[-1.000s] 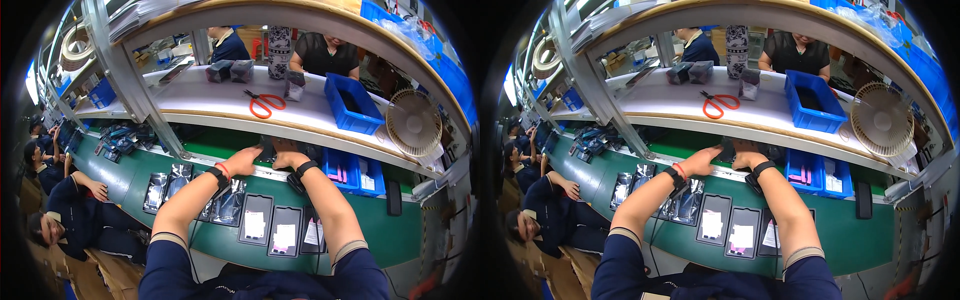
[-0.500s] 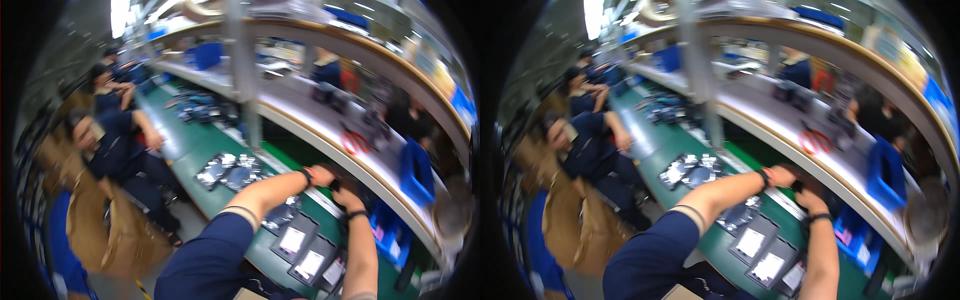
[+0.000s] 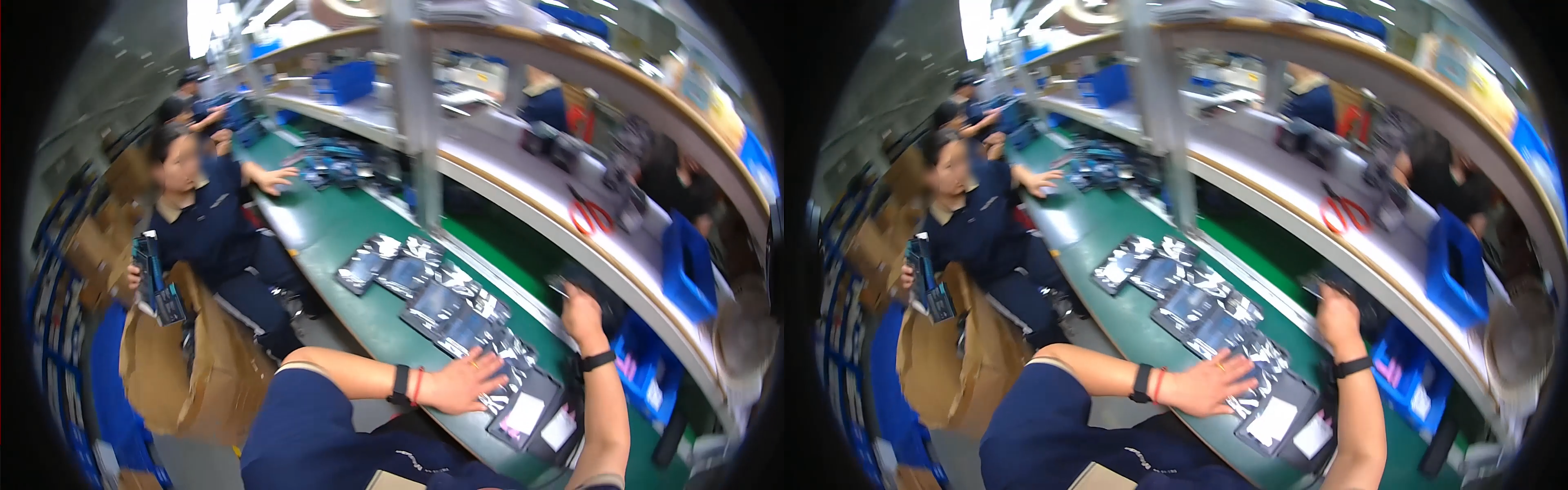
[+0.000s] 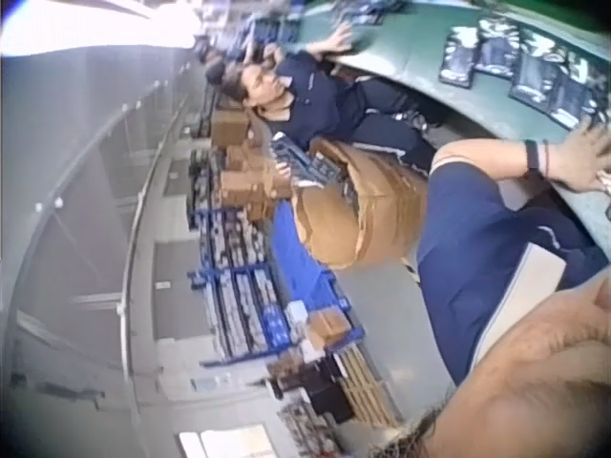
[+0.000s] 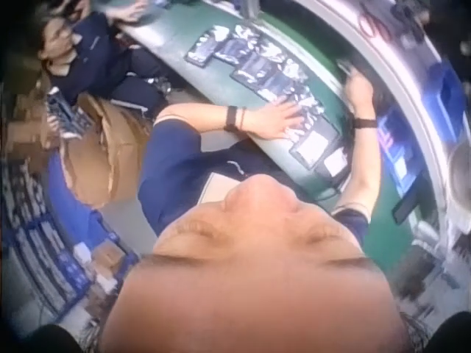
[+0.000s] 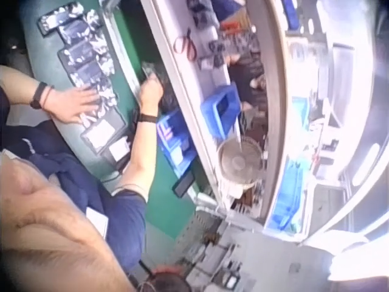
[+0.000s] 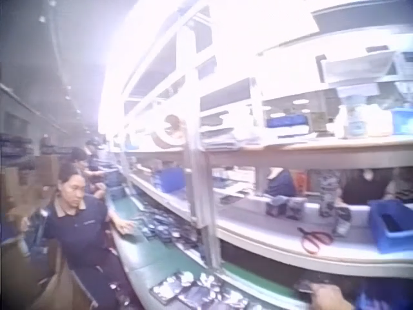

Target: Assemble and package components into plastic frames, adding instructional booklets and wrapping them in protective bags on an assembly line.

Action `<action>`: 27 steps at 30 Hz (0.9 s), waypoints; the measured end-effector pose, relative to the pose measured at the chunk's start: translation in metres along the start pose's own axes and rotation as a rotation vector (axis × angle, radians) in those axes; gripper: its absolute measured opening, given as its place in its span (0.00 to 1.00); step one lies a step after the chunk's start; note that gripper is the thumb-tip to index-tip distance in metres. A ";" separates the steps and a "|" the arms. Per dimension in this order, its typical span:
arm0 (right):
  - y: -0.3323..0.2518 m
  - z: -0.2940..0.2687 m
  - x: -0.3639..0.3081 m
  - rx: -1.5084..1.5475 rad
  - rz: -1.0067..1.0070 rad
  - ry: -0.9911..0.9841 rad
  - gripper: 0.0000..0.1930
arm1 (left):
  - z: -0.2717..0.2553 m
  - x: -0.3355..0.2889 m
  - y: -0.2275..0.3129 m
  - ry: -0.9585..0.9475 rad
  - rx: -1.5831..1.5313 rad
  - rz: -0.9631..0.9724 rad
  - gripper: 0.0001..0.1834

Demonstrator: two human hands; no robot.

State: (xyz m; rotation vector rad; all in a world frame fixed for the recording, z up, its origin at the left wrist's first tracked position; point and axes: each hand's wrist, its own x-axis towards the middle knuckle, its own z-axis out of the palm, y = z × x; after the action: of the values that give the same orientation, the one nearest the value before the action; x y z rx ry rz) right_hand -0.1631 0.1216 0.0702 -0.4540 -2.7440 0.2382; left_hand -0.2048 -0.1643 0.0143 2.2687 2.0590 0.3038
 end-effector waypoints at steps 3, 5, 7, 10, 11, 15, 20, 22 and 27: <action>-0.045 -0.032 -0.055 -0.007 -0.230 0.092 0.21 | -0.007 -0.008 -0.010 -0.056 -0.055 -0.031 0.45; -0.060 -0.042 -0.111 -0.072 -0.292 0.066 0.22 | -0.020 -0.010 -0.011 -0.144 -0.041 -0.007 0.44; -0.063 -0.041 -0.163 -0.160 -0.303 -0.034 0.23 | -0.032 0.006 -0.018 -0.279 -0.033 -0.030 0.43; -0.067 -0.040 -0.203 -0.148 -0.270 -0.247 0.28 | -0.062 0.054 -0.039 -0.300 -0.152 -0.037 0.37; -0.075 -0.047 -0.205 -0.079 -0.241 -0.355 0.30 | -0.062 0.072 -0.050 -0.165 -0.154 -0.014 0.34; -0.076 -0.040 -0.202 0.065 -0.237 -0.530 0.41 | -0.049 0.161 -0.098 -0.196 -0.207 -0.080 0.30; -0.047 -0.058 -0.129 0.307 -0.238 -0.559 0.21 | -0.018 0.229 -0.115 -0.077 -0.025 -0.105 0.41; -0.028 -0.064 -0.087 0.118 -0.079 -0.354 0.18 | -0.008 0.240 -0.119 0.030 0.046 -0.134 0.42; 0.037 -0.037 -0.001 -0.169 0.222 -0.445 0.16 | -0.021 0.254 -0.140 -0.137 -0.071 -0.133 0.39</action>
State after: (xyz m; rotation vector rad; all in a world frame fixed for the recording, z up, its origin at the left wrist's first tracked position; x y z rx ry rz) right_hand -0.1390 0.1598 0.0959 -0.8438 -3.1611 0.1794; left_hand -0.3230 0.1006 0.0358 2.0402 2.0816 0.2041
